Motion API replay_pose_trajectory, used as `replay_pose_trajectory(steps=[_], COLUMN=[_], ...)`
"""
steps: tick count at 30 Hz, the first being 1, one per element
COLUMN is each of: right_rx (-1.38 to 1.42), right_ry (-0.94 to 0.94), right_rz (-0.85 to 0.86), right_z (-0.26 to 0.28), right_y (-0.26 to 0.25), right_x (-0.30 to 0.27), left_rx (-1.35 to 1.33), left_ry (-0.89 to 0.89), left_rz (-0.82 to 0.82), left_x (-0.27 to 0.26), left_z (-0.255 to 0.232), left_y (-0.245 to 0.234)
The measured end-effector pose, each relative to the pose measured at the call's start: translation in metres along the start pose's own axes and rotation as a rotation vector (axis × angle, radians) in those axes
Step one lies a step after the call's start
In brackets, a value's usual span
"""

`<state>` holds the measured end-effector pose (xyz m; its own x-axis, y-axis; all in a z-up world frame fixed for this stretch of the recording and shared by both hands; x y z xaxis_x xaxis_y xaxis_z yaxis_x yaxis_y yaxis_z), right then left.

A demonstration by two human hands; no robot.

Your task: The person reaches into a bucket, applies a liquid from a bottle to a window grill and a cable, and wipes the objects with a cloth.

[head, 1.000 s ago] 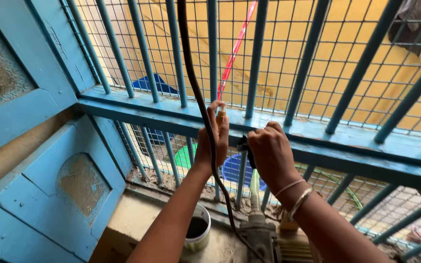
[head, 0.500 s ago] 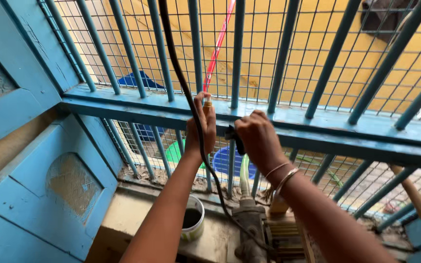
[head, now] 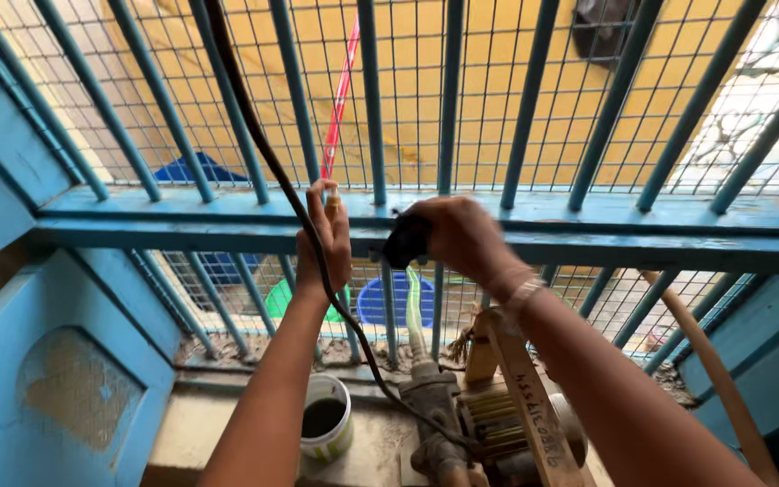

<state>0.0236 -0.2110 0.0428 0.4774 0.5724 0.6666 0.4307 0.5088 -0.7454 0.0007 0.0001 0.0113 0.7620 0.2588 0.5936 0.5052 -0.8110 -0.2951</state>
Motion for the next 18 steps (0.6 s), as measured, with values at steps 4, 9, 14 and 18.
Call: replay_pose_trajectory(steps=[4,9,14,18], right_rx=[0.482,1.033,0.569,0.161], right_ry=[0.394,0.745,0.445,0.267], right_rz=[-0.205,-0.236,-0.271,-0.24], right_z=[-0.029,-0.023,0.027,0.049], right_y=[-0.047,-0.041,-0.006,0.027], right_x=[-0.037,-0.069,-0.051,-0.028], left_rx=[-0.026,-0.091,-0.078,-0.067], left_ry=[-0.069,-0.109,-0.095,-0.01], left_rz=[0.019,0.017,0.076,0.068], left_x=[0.002,0.004,0.008,0.009], left_z=[-0.006,-0.001,0.009,0.008], left_y=[-0.005,-0.009,-0.013,-0.015])
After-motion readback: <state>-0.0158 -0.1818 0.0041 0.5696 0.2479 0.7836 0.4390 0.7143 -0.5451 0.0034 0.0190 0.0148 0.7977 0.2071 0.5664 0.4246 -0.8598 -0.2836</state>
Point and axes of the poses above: each hand's wrist, its own x-axis towards the middle knuckle, its own y-axis out of the palm, z = x × y, the point moved 1 cm from there along x, towards the middle knuckle, and after that the axes turned 3 degrees about -y, right-handed, at the moved point
